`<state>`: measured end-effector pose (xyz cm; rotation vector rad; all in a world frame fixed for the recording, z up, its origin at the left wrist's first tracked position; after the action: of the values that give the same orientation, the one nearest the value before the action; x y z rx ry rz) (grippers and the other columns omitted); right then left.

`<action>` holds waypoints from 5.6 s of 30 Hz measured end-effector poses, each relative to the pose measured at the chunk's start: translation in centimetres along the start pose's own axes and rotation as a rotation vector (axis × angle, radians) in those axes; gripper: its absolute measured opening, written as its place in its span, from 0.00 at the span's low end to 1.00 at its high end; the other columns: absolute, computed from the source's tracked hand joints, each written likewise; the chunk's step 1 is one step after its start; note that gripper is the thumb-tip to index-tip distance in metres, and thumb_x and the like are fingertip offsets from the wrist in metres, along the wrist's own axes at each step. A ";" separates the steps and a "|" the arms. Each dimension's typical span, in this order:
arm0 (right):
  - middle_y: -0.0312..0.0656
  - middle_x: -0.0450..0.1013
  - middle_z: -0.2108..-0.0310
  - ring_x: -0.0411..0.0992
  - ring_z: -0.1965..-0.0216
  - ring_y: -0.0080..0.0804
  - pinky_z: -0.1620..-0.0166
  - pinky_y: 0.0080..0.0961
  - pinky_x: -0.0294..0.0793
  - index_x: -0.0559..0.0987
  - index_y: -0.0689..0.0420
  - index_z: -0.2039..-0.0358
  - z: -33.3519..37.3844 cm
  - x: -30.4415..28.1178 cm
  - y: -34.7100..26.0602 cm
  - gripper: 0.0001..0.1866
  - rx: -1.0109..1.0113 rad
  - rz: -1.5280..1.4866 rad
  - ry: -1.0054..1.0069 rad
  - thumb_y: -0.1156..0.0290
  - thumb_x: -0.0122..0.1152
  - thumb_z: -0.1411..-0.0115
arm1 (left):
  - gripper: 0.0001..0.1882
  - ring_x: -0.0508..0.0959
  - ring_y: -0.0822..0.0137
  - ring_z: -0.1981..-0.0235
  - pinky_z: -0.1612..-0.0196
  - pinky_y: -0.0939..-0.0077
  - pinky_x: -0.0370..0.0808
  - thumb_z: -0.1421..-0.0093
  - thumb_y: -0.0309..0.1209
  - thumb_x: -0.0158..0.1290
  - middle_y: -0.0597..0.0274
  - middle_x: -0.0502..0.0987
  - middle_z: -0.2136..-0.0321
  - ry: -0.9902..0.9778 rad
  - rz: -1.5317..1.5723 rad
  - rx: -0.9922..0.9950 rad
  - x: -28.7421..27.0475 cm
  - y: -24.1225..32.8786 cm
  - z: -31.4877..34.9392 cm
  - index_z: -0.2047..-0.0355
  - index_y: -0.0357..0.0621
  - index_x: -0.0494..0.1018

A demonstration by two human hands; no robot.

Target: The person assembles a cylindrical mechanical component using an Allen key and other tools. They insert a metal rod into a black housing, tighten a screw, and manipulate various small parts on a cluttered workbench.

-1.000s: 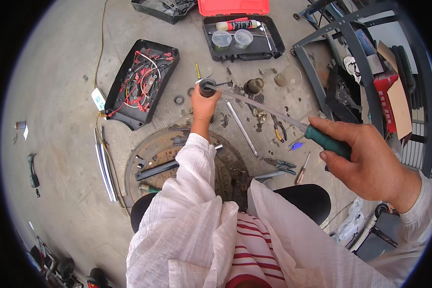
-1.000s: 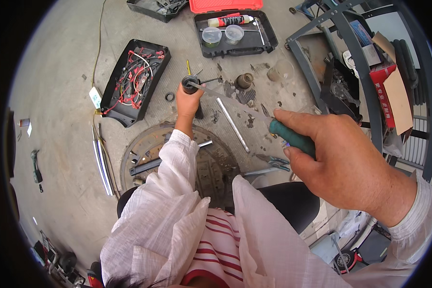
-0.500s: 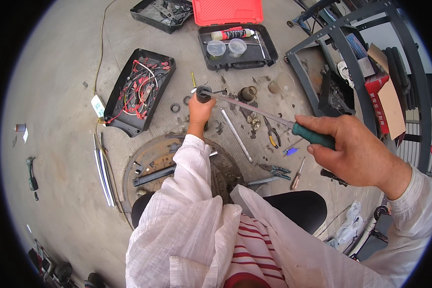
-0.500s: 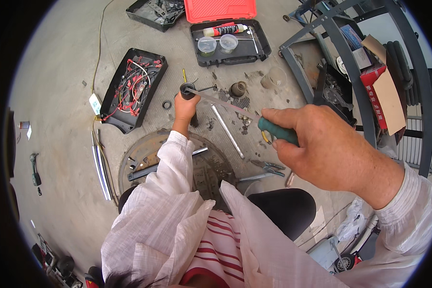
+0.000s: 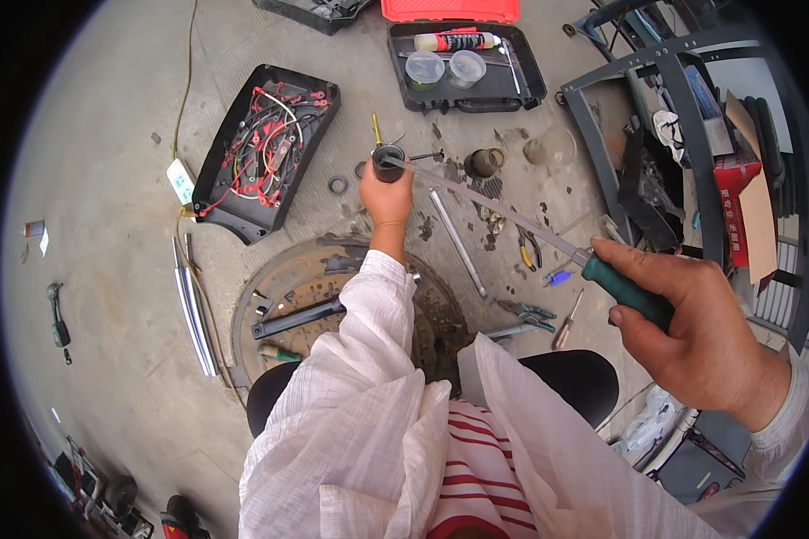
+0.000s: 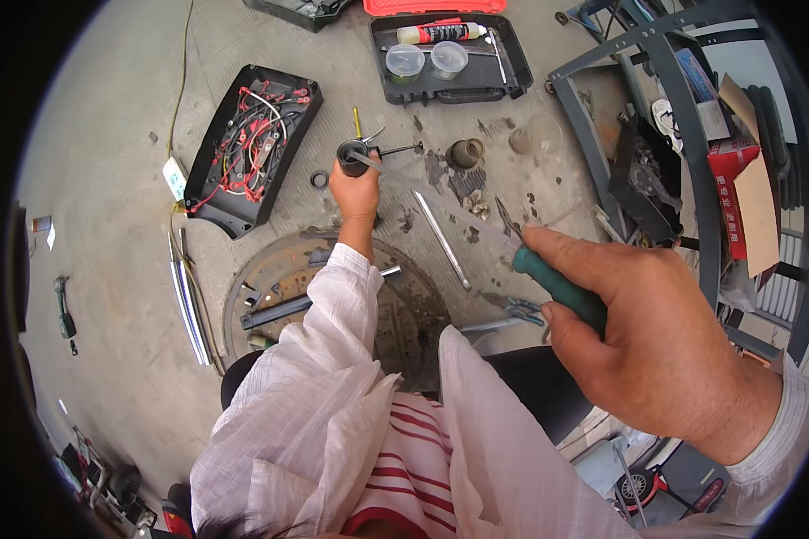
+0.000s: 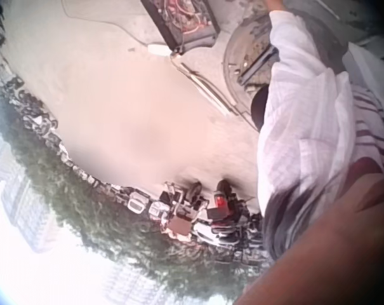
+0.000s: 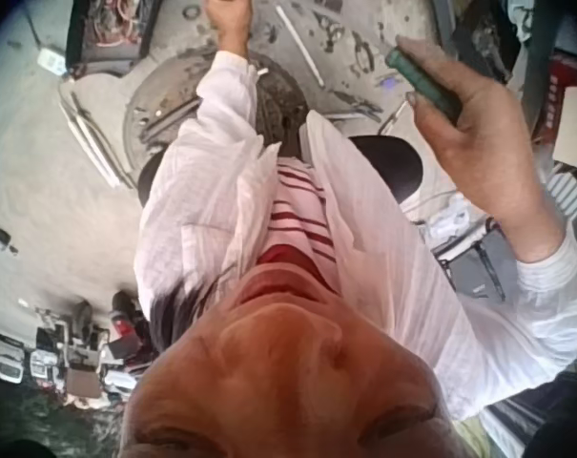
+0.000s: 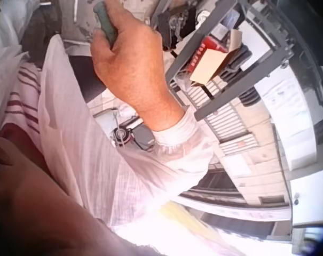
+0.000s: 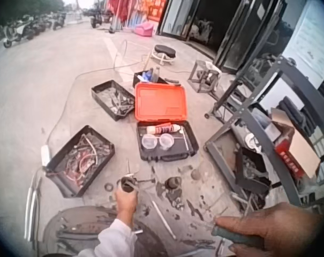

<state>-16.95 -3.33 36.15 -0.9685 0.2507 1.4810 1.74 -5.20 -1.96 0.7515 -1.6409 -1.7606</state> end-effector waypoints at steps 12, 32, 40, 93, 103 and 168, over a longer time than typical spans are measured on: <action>0.51 0.73 0.81 0.70 0.82 0.24 0.75 0.23 0.70 0.70 0.69 0.47 1.3 -1.4 2.0 0.23 -0.052 0.039 -0.003 0.79 0.56 0.45 | 0.11 0.72 0.72 0.75 0.66 0.74 0.71 0.58 0.28 0.60 0.67 0.74 0.77 -0.549 -0.080 -0.098 0.8 0.6 -1.1 0.72 0.39 0.73; 0.54 0.75 0.73 0.74 0.77 0.34 0.69 0.27 0.73 0.72 0.67 0.48 2.2 2.7 3.0 0.23 -0.045 -0.165 0.143 0.78 0.57 0.46 | 0.16 0.79 0.64 0.72 0.64 0.71 0.74 0.57 0.34 0.63 0.58 0.79 0.75 -0.192 -0.176 -0.001 0.9 0.0 0.1 0.68 0.40 0.76; 0.52 0.75 0.78 0.71 0.80 0.21 0.74 0.21 0.70 0.72 0.69 0.49 0.5 -2.5 1.8 0.22 -0.112 0.016 0.009 0.80 0.55 0.46 | 0.11 0.72 0.73 0.74 0.67 0.78 0.69 0.58 0.27 0.60 0.67 0.75 0.76 -0.720 0.008 -0.192 0.3 -0.3 -1.5 0.72 0.39 0.74; 0.57 0.73 0.61 0.72 0.58 0.55 0.56 0.39 0.72 0.68 0.62 0.44 -14.4 22.4 21.6 0.26 -0.366 -0.378 0.507 0.70 0.57 0.44 | 0.08 0.67 0.75 0.81 0.76 0.77 0.63 0.50 0.24 0.59 0.70 0.69 0.81 0.221 -0.078 0.108 -14.3 11.3 -7.0 0.76 0.41 0.69; 0.55 0.73 0.67 0.75 0.66 0.55 0.64 0.46 0.74 0.70 0.60 0.48 -23.2 14.0 14.0 0.24 -0.294 0.134 0.524 0.69 0.56 0.46 | 0.11 0.66 0.76 0.78 0.73 0.77 0.62 0.47 0.32 0.59 0.70 0.68 0.82 -0.189 -0.524 0.272 -13.1 24.2 -5.8 0.79 0.42 0.69; 0.36 0.74 0.68 0.66 0.79 0.20 0.74 0.16 0.66 0.74 0.58 0.52 -5.8 22.4 24.4 0.34 -0.414 -2.000 -0.534 0.39 0.35 0.34 | 0.16 0.72 0.58 0.59 0.52 0.66 0.63 0.61 0.31 0.63 0.64 0.74 0.64 -1.328 -0.129 0.928 13.5 24.0 22.4 0.68 0.49 0.76</action>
<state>-33.45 4.22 7.82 -0.5658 -1.1667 -0.1860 -22.65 -1.93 23.53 -0.1467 -3.4495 -1.5385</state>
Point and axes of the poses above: each hand's wrist, its own z-axis away from the middle knuckle, its own x-axis out of the palm, y = z × x, the point moved 6 cm from there along -z, towards the middle knuckle
